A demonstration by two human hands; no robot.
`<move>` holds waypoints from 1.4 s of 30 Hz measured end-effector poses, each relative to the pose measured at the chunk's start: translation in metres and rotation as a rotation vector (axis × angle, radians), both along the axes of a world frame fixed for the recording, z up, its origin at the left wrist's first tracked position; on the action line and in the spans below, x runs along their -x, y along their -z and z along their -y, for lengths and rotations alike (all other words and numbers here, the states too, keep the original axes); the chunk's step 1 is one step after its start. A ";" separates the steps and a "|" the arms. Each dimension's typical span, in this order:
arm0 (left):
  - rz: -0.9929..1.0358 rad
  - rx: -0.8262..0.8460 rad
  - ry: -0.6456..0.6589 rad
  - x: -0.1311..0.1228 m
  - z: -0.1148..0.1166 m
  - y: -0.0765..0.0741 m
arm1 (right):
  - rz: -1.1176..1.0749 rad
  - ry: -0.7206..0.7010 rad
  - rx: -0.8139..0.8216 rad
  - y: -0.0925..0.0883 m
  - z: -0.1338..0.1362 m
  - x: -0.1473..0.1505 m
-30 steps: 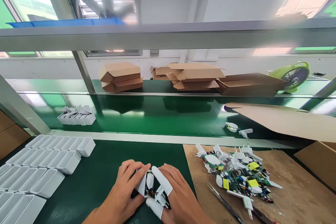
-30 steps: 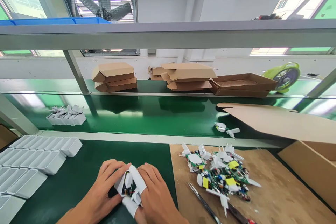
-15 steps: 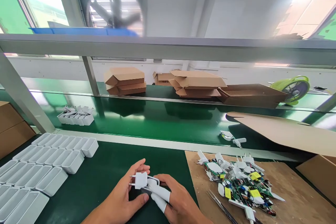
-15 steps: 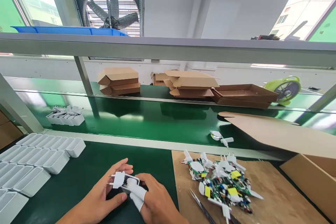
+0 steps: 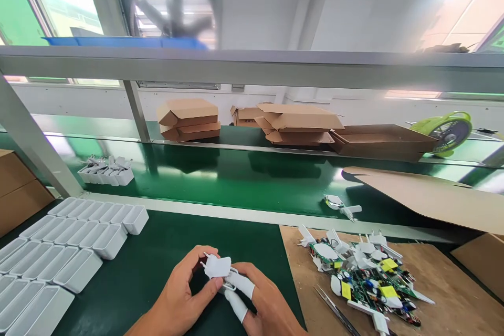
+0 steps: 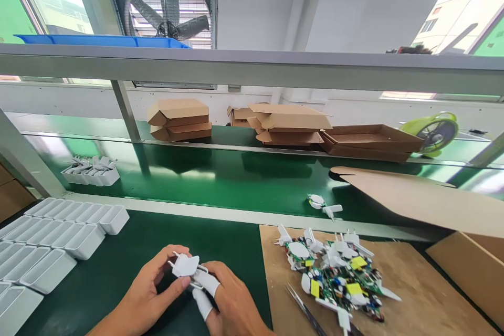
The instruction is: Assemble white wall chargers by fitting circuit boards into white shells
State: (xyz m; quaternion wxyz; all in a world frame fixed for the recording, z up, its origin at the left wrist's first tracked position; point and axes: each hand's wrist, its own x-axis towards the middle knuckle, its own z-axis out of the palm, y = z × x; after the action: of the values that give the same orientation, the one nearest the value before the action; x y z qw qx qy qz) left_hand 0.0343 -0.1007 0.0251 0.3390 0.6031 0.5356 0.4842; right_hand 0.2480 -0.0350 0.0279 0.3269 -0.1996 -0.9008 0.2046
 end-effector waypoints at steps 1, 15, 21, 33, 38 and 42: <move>0.022 0.006 0.000 0.000 0.000 -0.002 | 0.006 -0.010 0.001 -0.001 0.001 0.000; 0.123 0.158 -0.012 0.001 -0.002 -0.006 | -0.010 -0.018 0.237 -0.010 -0.003 -0.002; 0.115 0.153 -0.007 0.002 -0.004 -0.003 | 0.008 -0.025 0.144 -0.003 0.000 -0.001; -0.185 -0.327 -0.073 -0.017 0.011 0.018 | -0.537 -0.037 1.572 -0.014 0.009 0.020; -0.231 -0.342 -0.094 -0.019 0.010 0.013 | -0.582 -0.061 1.638 -0.015 0.012 0.022; -0.239 -0.322 -0.084 -0.018 0.010 0.012 | -0.581 -0.076 1.648 -0.013 0.012 0.021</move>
State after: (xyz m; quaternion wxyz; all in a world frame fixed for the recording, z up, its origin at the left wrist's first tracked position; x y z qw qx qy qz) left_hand 0.0518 -0.1104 0.0133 0.1518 0.6799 0.5125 0.5021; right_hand 0.2268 -0.0465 0.0408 0.2883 -0.2821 -0.3530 0.8442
